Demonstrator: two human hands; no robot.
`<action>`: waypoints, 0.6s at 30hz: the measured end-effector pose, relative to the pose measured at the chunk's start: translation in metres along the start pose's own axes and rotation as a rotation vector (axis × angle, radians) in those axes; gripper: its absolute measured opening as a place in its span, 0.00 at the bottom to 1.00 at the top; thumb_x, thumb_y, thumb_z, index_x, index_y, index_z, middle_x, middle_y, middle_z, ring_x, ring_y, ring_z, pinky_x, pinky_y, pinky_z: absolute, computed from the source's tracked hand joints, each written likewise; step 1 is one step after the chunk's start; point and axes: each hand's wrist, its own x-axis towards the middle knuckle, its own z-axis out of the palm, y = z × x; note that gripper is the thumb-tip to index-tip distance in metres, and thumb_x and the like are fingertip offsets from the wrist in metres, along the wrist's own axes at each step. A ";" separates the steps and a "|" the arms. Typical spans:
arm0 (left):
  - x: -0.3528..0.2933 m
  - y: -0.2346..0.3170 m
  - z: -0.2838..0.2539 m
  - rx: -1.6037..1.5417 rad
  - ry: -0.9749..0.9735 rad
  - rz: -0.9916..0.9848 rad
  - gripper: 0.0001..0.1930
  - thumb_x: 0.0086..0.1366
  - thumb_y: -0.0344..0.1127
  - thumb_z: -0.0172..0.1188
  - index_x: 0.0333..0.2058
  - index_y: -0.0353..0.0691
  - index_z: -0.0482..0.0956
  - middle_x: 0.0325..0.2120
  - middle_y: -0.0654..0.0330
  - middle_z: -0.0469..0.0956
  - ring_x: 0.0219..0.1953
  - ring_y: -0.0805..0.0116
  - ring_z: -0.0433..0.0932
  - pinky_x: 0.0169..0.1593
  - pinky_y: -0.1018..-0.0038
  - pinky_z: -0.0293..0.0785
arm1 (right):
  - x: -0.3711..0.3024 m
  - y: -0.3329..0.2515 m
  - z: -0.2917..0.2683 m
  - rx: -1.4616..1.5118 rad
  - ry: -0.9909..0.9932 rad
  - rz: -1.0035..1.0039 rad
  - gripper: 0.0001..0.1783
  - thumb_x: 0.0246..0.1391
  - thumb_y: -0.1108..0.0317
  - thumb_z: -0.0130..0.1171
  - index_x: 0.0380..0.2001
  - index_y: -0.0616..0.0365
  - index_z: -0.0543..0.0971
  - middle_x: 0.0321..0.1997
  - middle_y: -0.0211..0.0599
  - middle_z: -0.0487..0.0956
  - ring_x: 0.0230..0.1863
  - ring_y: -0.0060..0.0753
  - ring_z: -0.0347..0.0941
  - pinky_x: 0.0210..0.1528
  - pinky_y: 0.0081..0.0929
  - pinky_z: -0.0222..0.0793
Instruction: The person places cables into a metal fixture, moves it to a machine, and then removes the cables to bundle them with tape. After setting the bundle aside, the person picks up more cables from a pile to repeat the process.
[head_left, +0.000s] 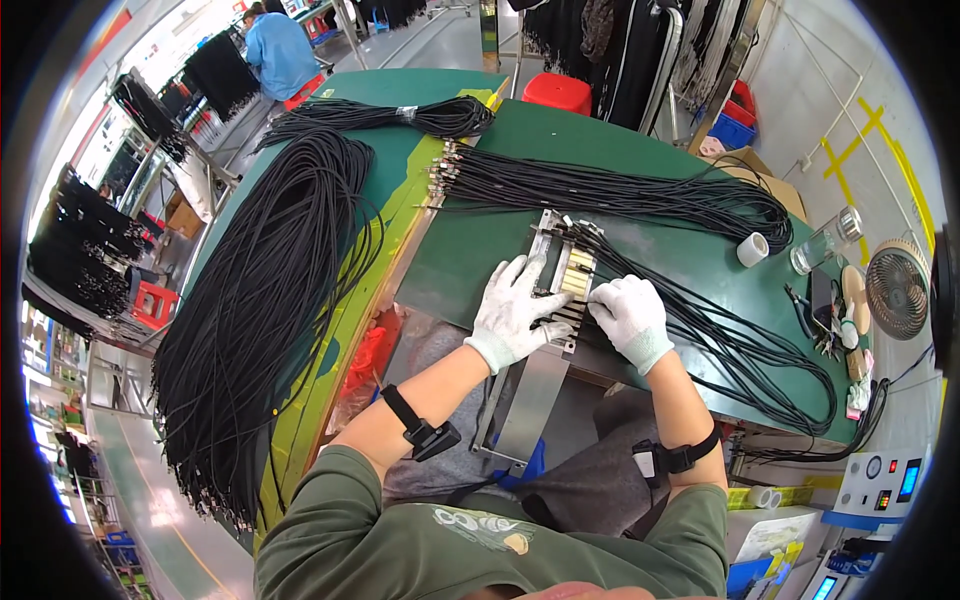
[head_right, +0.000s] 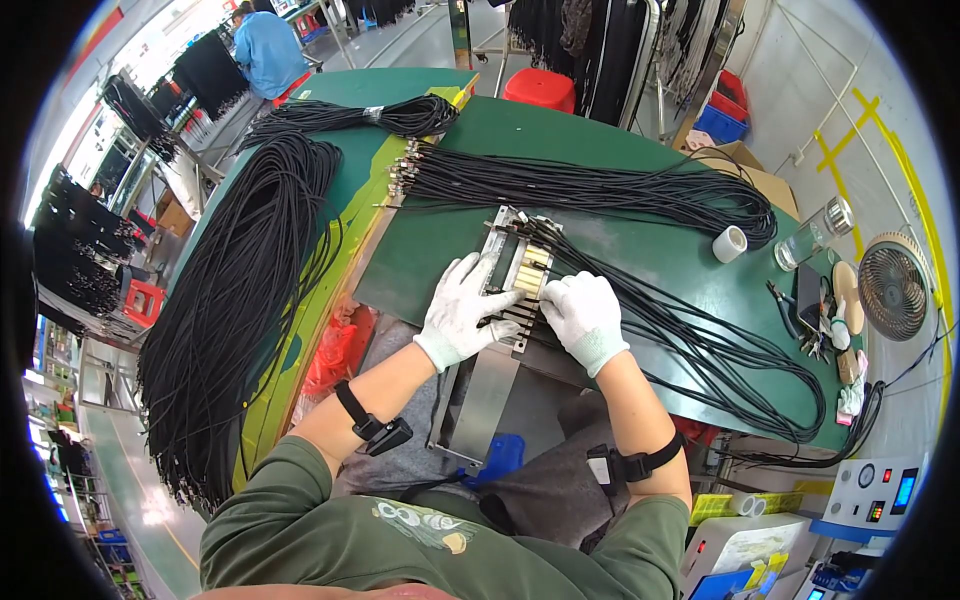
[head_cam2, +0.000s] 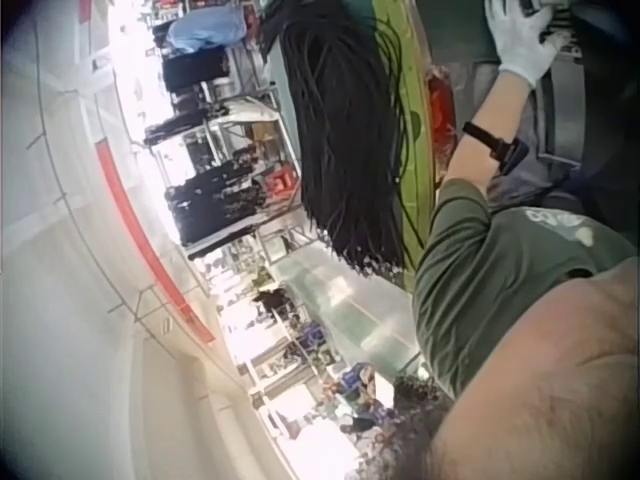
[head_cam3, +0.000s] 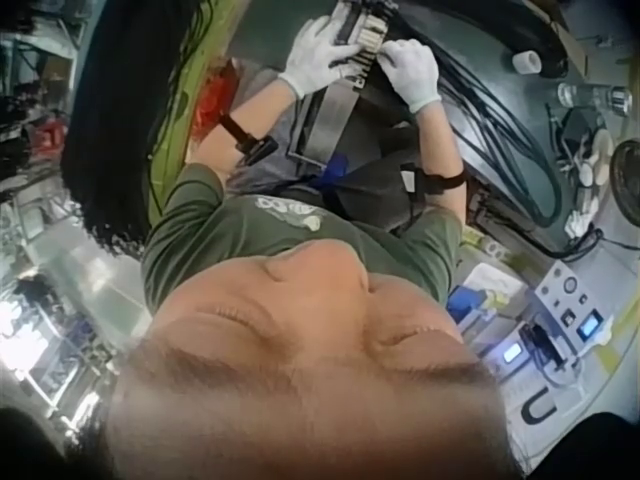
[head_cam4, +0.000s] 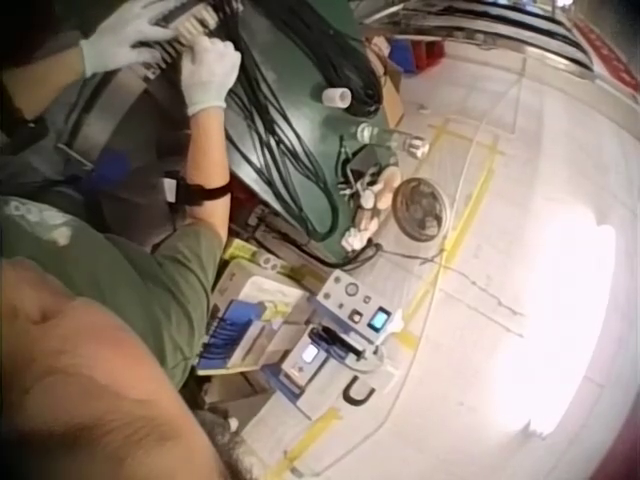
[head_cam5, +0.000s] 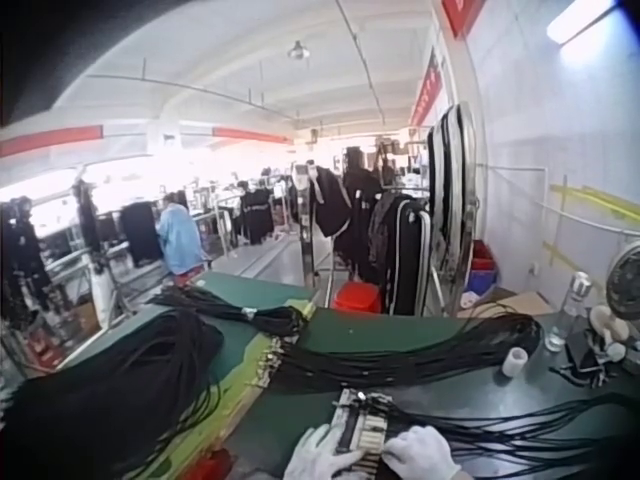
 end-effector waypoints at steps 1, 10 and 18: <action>0.000 0.000 0.000 0.001 0.001 -0.003 0.27 0.56 0.62 0.60 0.49 0.56 0.85 0.61 0.40 0.66 0.62 0.38 0.64 0.67 0.48 0.56 | 0.000 0.000 0.000 0.010 0.001 0.003 0.06 0.51 0.61 0.62 0.28 0.49 0.81 0.25 0.31 0.76 0.35 0.40 0.72 0.39 0.38 0.65; -0.001 -0.001 0.004 -0.041 0.004 -0.005 0.25 0.56 0.60 0.62 0.50 0.58 0.84 0.60 0.41 0.68 0.62 0.39 0.64 0.66 0.48 0.58 | 0.001 0.000 0.007 0.018 0.021 0.019 0.07 0.50 0.60 0.64 0.28 0.50 0.80 0.25 0.32 0.77 0.35 0.41 0.72 0.39 0.39 0.66; 0.015 0.003 -0.011 0.040 -0.063 -0.019 0.21 0.53 0.54 0.66 0.46 0.60 0.86 0.57 0.44 0.71 0.60 0.40 0.66 0.64 0.46 0.60 | 0.012 0.030 -0.006 -0.109 0.138 0.132 0.07 0.46 0.61 0.67 0.27 0.49 0.81 0.32 0.34 0.78 0.39 0.43 0.73 0.40 0.38 0.67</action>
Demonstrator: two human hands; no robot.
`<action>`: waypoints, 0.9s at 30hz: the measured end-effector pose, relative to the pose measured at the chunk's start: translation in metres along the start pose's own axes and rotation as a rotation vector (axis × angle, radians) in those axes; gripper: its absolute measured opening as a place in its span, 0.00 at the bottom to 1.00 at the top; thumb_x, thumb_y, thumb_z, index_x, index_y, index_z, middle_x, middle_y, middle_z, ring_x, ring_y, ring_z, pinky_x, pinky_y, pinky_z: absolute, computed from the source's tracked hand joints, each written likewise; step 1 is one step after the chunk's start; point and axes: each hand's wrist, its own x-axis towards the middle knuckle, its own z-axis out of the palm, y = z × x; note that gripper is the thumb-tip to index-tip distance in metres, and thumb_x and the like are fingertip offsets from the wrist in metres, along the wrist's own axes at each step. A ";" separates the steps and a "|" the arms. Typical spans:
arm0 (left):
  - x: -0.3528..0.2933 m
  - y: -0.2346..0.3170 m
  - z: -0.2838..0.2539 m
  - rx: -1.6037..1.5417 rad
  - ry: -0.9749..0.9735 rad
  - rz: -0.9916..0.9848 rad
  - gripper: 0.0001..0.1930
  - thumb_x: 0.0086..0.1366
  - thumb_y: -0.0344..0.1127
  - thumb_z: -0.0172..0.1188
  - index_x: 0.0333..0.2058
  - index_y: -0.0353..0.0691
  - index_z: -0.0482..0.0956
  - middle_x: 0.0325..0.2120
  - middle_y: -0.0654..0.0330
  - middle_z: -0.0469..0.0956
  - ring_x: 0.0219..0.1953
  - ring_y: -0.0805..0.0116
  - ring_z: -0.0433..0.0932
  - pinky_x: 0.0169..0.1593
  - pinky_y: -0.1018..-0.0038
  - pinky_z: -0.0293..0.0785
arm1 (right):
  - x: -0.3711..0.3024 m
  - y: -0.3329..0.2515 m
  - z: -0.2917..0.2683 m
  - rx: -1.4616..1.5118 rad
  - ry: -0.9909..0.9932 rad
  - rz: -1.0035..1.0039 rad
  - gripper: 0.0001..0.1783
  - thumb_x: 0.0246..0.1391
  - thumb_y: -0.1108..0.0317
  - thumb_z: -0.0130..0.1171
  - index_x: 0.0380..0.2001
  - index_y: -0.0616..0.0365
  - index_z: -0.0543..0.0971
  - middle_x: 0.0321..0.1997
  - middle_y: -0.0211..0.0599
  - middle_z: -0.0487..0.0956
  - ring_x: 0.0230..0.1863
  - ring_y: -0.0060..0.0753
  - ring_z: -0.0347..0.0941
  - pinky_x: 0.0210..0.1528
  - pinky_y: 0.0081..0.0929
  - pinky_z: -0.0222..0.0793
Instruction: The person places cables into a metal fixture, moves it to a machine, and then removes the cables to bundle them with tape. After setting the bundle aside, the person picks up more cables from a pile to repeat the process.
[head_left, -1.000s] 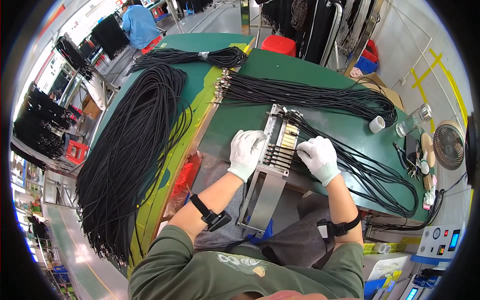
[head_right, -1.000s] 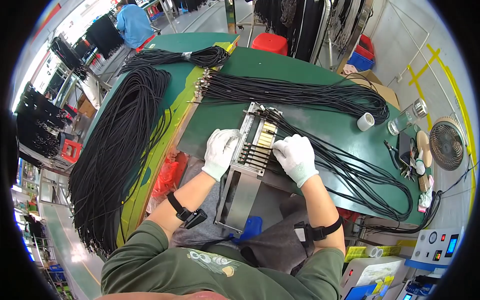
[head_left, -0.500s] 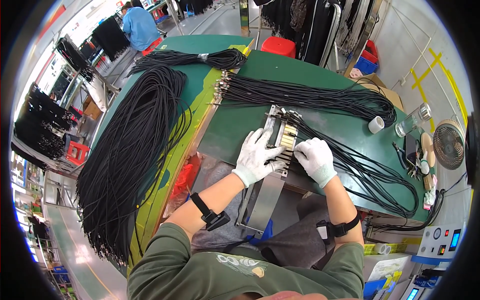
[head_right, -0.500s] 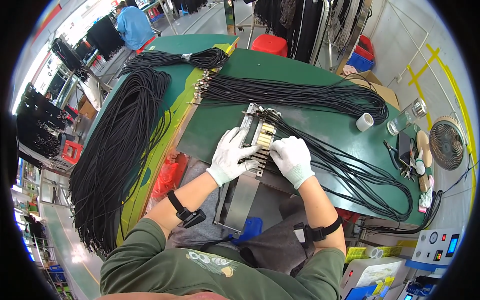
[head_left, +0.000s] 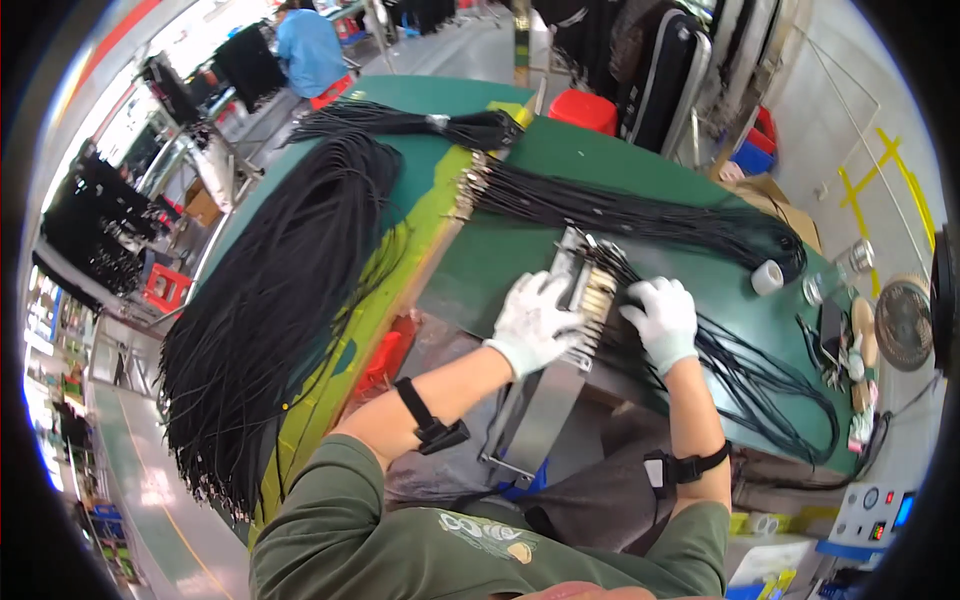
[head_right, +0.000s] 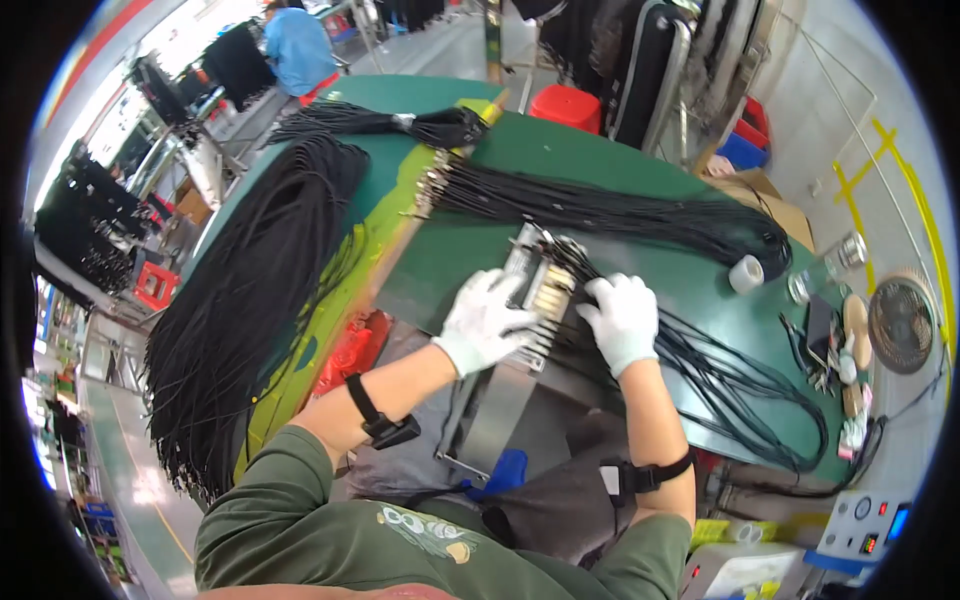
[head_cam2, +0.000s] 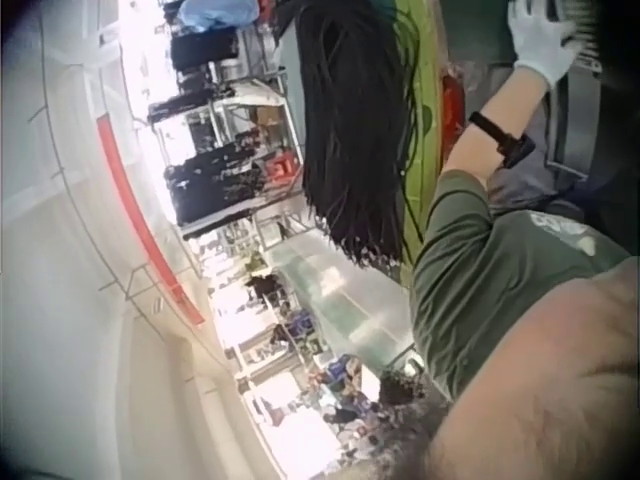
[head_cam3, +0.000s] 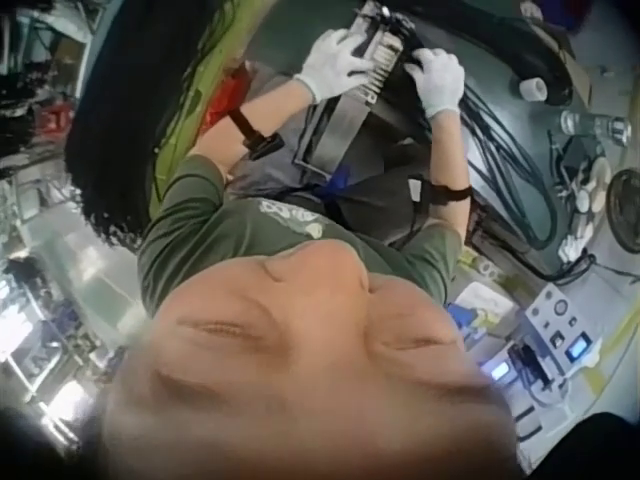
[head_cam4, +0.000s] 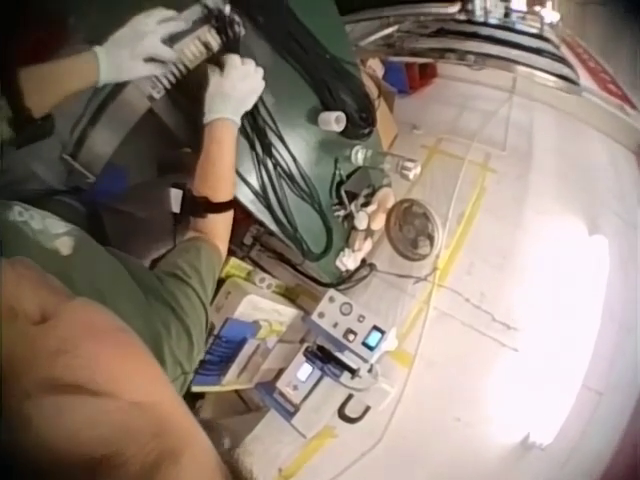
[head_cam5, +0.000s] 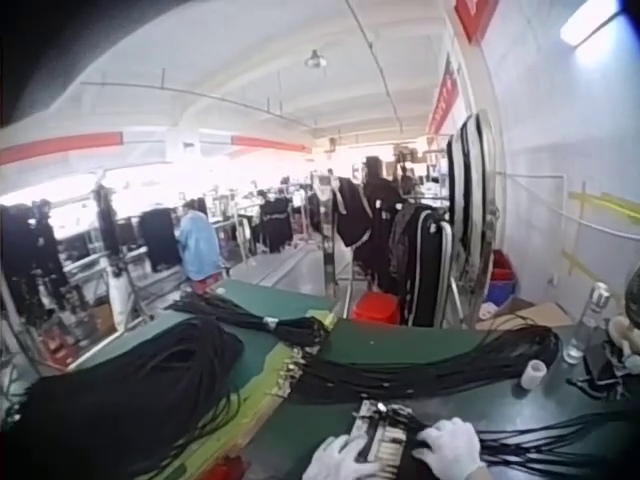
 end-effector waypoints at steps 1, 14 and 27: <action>-0.002 -0.001 0.008 -0.024 0.061 0.010 0.19 0.53 0.53 0.66 0.43 0.58 0.86 0.56 0.46 0.72 0.59 0.42 0.67 0.63 0.47 0.61 | 0.002 0.005 0.003 0.010 0.018 -0.024 0.07 0.46 0.61 0.67 0.27 0.49 0.81 0.32 0.34 0.78 0.39 0.43 0.73 0.40 0.38 0.67; -0.009 -0.012 0.022 -0.437 0.416 -0.092 0.07 0.56 0.36 0.68 0.30 0.42 0.81 0.43 0.57 0.82 0.52 0.53 0.76 0.57 0.60 0.70 | 0.004 -0.045 0.002 0.282 0.034 -0.225 0.10 0.43 0.59 0.70 0.26 0.50 0.81 0.30 0.33 0.78 0.38 0.44 0.72 0.41 0.40 0.66; -0.008 -0.017 0.031 -0.505 0.462 -0.039 0.08 0.54 0.37 0.68 0.25 0.42 0.79 0.40 0.59 0.82 0.47 0.52 0.76 0.54 0.57 0.70 | 0.007 -0.067 0.005 0.356 0.025 -0.303 0.10 0.41 0.65 0.68 0.31 0.54 0.82 0.31 0.40 0.79 0.38 0.49 0.73 0.43 0.43 0.66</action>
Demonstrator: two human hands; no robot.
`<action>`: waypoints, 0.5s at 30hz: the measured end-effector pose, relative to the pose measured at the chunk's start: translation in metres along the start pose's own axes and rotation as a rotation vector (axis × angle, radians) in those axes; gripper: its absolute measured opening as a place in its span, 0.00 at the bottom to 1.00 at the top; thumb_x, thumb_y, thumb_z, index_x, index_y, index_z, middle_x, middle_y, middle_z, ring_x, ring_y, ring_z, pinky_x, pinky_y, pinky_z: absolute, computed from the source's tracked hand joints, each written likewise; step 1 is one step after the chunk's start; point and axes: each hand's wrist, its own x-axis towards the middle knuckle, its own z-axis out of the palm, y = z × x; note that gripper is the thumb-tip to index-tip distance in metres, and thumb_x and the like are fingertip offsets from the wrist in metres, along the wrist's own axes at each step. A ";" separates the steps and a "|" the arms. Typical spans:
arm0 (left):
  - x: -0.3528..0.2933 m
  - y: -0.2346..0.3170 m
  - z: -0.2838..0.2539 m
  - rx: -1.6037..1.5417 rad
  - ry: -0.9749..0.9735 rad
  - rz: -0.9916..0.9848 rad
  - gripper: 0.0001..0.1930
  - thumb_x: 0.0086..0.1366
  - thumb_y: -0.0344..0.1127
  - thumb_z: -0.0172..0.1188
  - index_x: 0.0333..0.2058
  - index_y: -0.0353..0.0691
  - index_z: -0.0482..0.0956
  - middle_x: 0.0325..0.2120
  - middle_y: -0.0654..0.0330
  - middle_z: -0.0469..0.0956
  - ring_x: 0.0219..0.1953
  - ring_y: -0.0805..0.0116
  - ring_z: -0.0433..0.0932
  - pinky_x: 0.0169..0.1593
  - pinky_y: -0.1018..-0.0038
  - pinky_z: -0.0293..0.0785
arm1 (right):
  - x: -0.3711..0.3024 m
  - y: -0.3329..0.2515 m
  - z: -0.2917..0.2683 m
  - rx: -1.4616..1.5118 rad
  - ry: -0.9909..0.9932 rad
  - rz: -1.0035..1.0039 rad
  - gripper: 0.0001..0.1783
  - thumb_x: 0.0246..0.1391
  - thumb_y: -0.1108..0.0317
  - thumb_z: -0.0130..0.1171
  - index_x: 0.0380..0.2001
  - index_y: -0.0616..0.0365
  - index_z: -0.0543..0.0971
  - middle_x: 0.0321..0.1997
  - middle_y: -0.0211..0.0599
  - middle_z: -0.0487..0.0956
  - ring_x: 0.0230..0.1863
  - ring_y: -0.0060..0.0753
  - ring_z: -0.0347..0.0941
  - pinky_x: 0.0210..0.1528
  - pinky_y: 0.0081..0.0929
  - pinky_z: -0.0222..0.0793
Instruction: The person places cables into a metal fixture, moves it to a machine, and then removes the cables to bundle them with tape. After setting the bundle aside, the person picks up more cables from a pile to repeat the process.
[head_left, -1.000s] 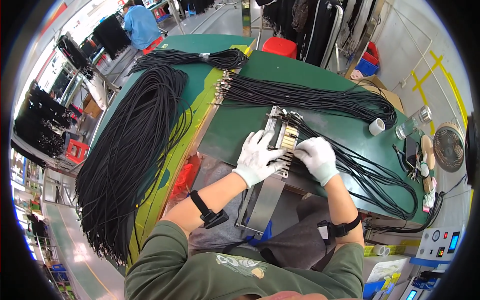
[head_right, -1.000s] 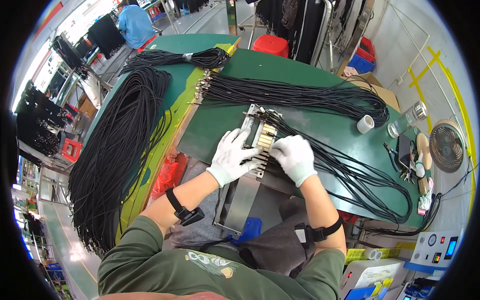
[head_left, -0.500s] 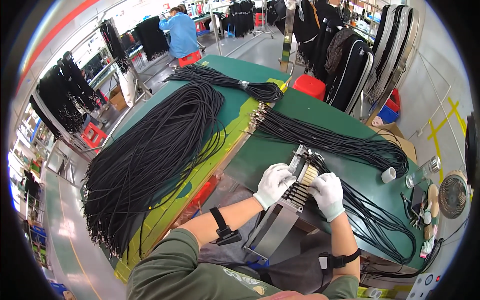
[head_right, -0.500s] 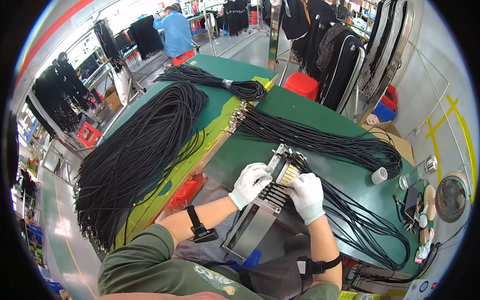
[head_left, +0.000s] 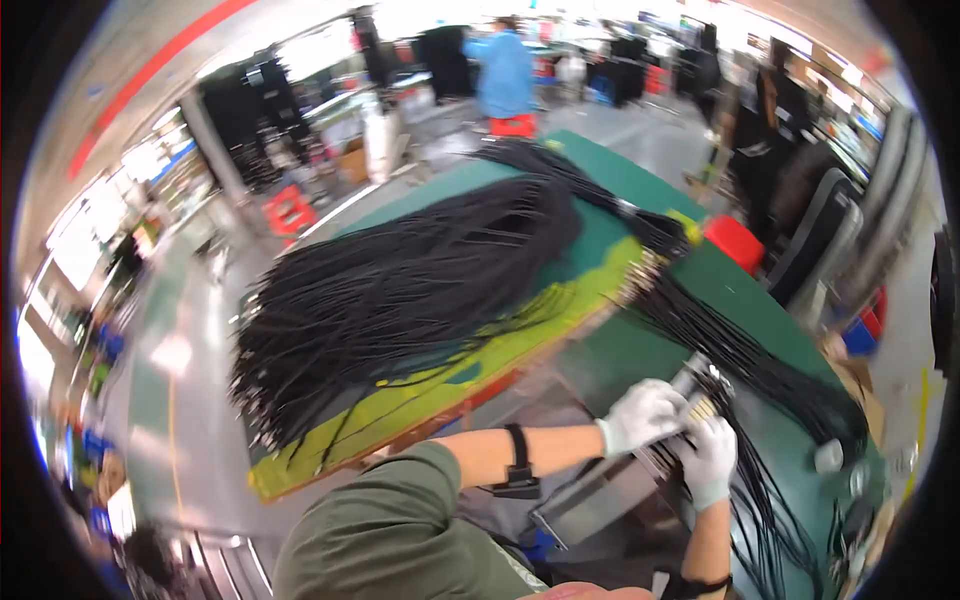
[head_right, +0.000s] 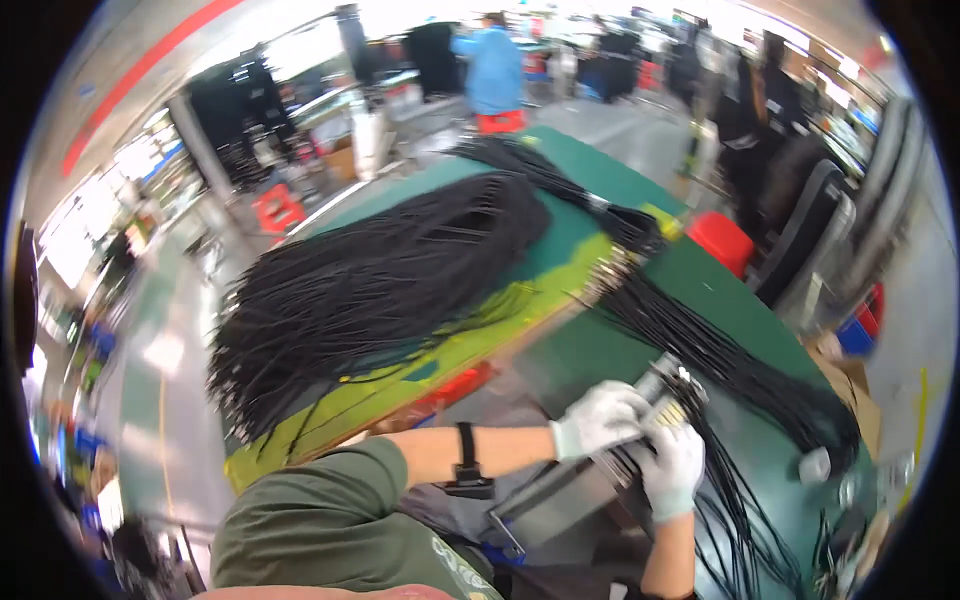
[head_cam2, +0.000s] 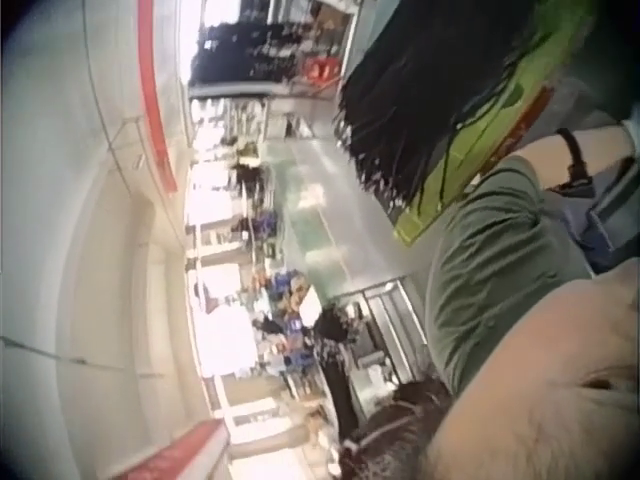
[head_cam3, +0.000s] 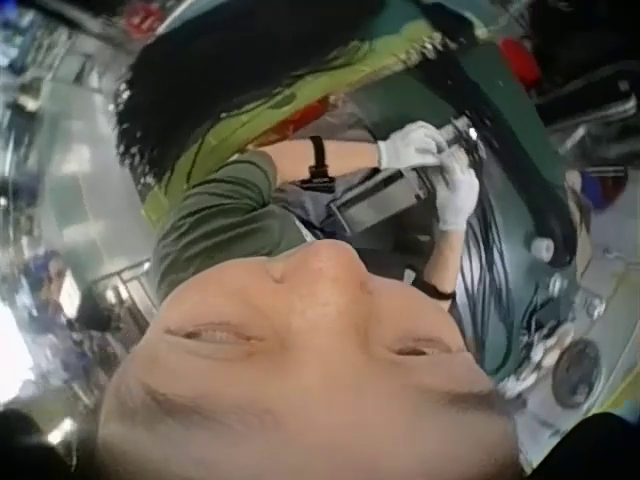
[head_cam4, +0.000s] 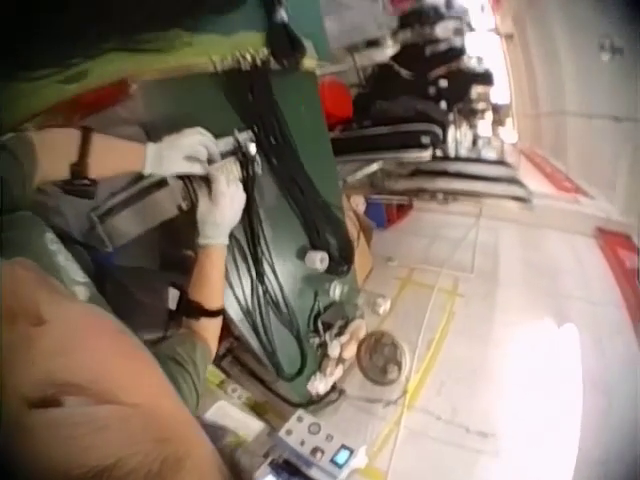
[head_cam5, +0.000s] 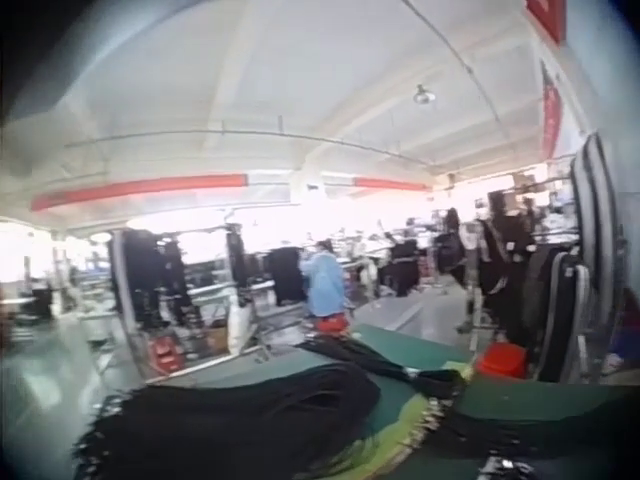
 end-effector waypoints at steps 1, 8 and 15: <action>0.001 0.001 0.005 -0.015 -0.017 0.004 0.08 0.55 0.37 0.68 0.25 0.42 0.79 0.41 0.59 0.81 0.48 0.52 0.76 0.54 0.57 0.69 | -0.003 0.001 -0.002 -0.053 -0.006 -0.006 0.11 0.42 0.65 0.67 0.31 0.54 0.82 0.31 0.40 0.79 0.39 0.50 0.73 0.44 0.44 0.66; -0.006 -0.010 0.018 -0.041 0.096 -0.127 0.08 0.55 0.35 0.67 0.24 0.39 0.78 0.41 0.58 0.81 0.50 0.54 0.75 0.56 0.59 0.69 | -0.028 0.047 0.003 -0.027 -0.100 0.010 0.11 0.50 0.68 0.63 0.35 0.63 0.80 0.30 0.46 0.76 0.39 0.52 0.70 0.45 0.45 0.66; -0.006 -0.015 0.017 -0.057 0.135 -0.220 0.07 0.54 0.34 0.67 0.28 0.37 0.81 0.37 0.57 0.80 0.48 0.54 0.75 0.54 0.62 0.70 | -0.024 0.039 -0.032 0.058 -0.279 0.303 0.13 0.61 0.65 0.63 0.46 0.57 0.84 0.45 0.47 0.82 0.47 0.44 0.78 0.55 0.36 0.71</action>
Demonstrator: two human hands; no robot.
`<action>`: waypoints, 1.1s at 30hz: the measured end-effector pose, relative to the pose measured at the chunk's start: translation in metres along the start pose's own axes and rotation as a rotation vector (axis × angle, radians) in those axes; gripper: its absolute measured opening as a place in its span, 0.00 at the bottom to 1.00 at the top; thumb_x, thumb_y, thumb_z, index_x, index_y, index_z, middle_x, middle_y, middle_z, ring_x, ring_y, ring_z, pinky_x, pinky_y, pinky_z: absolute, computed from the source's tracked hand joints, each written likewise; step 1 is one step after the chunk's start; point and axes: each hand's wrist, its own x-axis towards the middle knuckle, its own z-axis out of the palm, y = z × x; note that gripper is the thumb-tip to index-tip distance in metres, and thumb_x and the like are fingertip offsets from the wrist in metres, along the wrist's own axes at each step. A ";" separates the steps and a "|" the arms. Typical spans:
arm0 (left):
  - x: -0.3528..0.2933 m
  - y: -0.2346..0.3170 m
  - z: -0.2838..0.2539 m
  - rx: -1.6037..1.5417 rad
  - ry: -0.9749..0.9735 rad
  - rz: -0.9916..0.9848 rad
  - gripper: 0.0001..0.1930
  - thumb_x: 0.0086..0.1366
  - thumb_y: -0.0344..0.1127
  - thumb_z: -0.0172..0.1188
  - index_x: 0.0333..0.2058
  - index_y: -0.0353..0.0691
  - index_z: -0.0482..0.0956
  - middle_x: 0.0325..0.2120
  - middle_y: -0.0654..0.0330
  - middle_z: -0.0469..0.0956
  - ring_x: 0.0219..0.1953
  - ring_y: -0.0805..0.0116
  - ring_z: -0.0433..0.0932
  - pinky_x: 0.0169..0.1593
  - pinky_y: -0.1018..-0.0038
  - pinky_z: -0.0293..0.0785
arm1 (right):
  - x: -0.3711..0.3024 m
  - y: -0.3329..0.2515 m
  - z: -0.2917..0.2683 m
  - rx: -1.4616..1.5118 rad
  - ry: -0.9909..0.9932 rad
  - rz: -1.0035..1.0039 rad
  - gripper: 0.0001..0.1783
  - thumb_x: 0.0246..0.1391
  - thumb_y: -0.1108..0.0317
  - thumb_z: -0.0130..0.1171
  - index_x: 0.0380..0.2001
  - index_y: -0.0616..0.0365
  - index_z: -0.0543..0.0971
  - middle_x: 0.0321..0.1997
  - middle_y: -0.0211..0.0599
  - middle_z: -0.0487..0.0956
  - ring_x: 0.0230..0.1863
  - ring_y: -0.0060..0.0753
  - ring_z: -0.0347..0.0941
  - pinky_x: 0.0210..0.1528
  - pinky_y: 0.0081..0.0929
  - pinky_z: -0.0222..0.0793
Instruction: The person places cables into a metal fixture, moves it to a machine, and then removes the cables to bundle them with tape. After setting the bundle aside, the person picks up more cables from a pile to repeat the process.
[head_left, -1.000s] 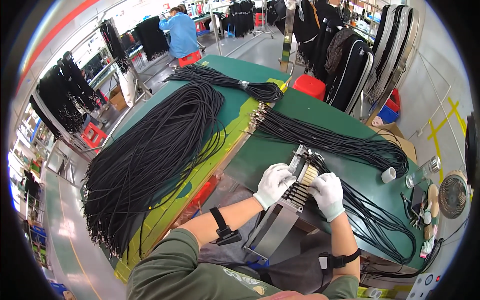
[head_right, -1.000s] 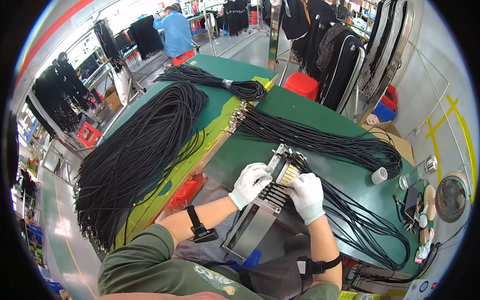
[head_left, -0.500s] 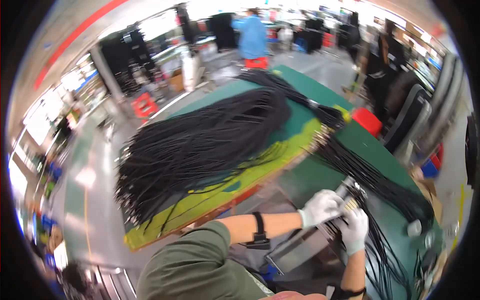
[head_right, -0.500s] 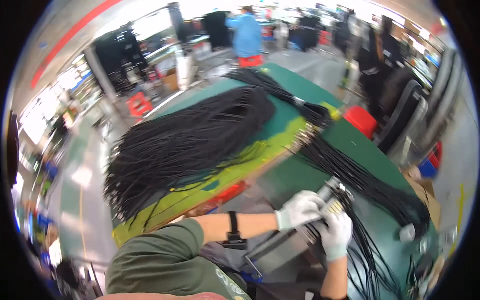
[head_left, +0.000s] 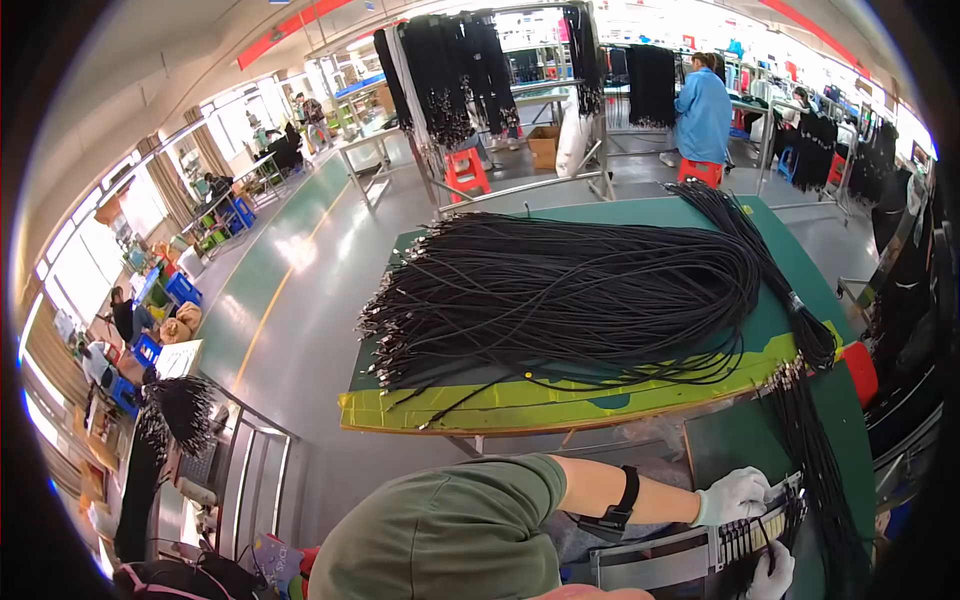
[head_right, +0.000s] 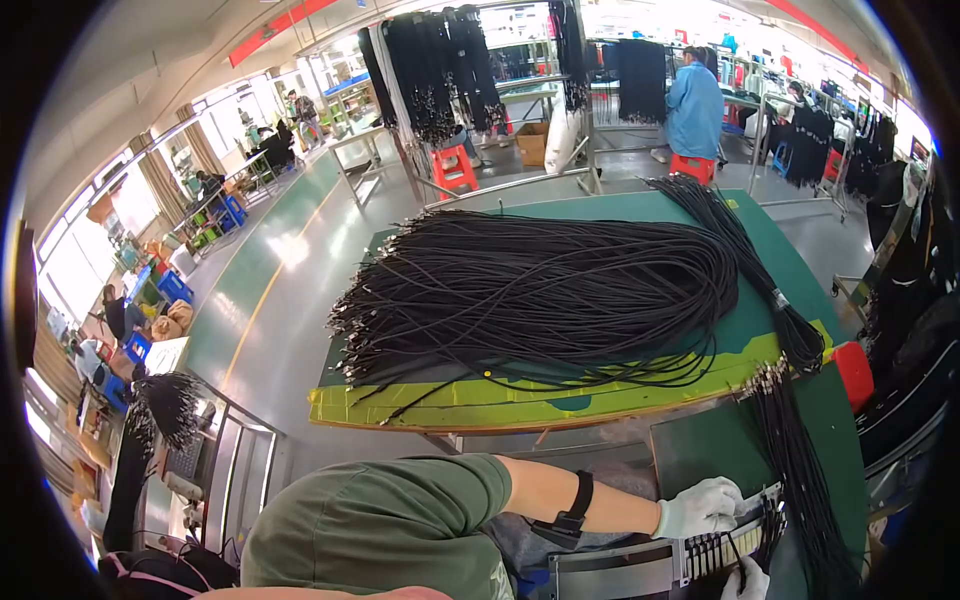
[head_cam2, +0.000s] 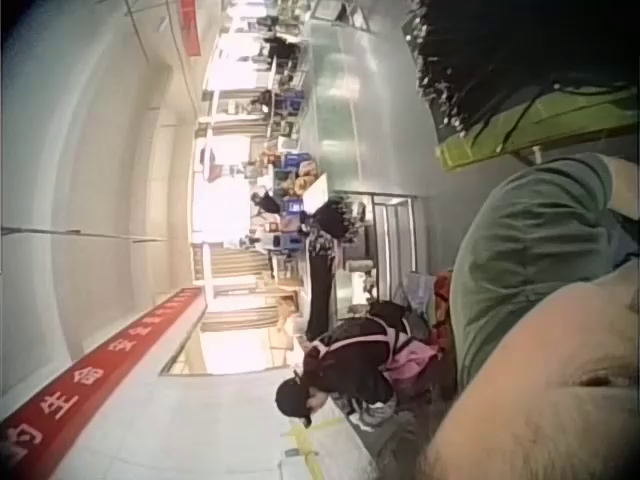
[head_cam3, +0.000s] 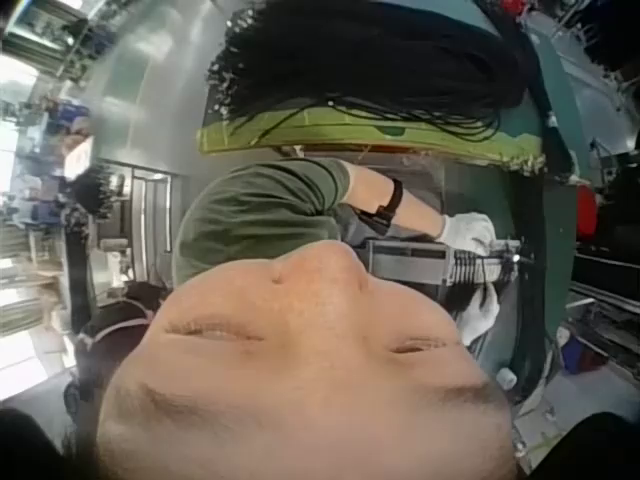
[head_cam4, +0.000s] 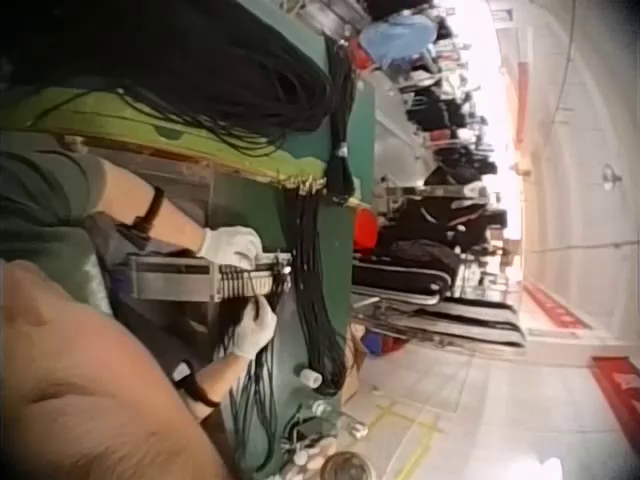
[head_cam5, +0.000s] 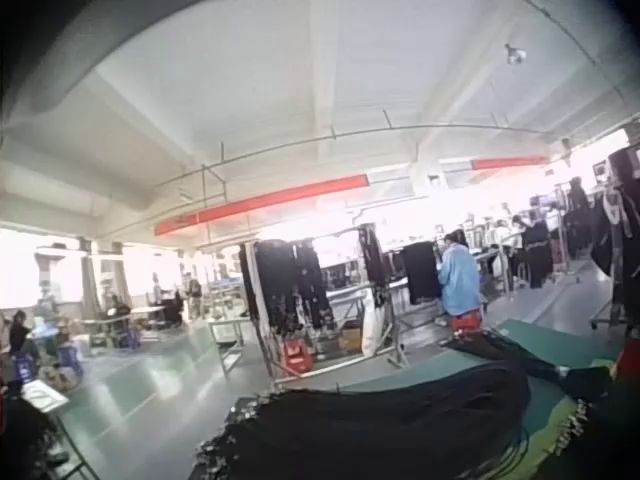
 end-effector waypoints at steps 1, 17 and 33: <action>0.000 0.001 0.002 -0.005 0.023 -0.004 0.07 0.54 0.34 0.67 0.28 0.37 0.81 0.37 0.57 0.80 0.48 0.55 0.75 0.54 0.62 0.70 | -0.001 -0.006 0.000 0.077 0.032 0.066 0.13 0.60 0.64 0.64 0.45 0.58 0.84 0.44 0.46 0.82 0.46 0.44 0.78 0.54 0.34 0.71; -0.002 -0.004 0.008 -0.033 0.076 -0.010 0.09 0.53 0.36 0.68 0.26 0.37 0.80 0.37 0.58 0.80 0.49 0.55 0.74 0.53 0.60 0.70 | -0.007 0.040 0.009 0.300 0.020 0.172 0.12 0.58 0.69 0.66 0.44 0.61 0.84 0.43 0.41 0.83 0.45 0.32 0.78 0.52 0.27 0.73; -0.001 0.000 0.008 0.034 0.089 0.034 0.13 0.49 0.40 0.71 0.23 0.38 0.80 0.33 0.56 0.80 0.45 0.54 0.76 0.49 0.60 0.72 | -0.004 0.045 0.007 0.185 -0.034 0.111 0.12 0.57 0.67 0.67 0.42 0.61 0.84 0.41 0.39 0.84 0.43 0.32 0.78 0.51 0.27 0.73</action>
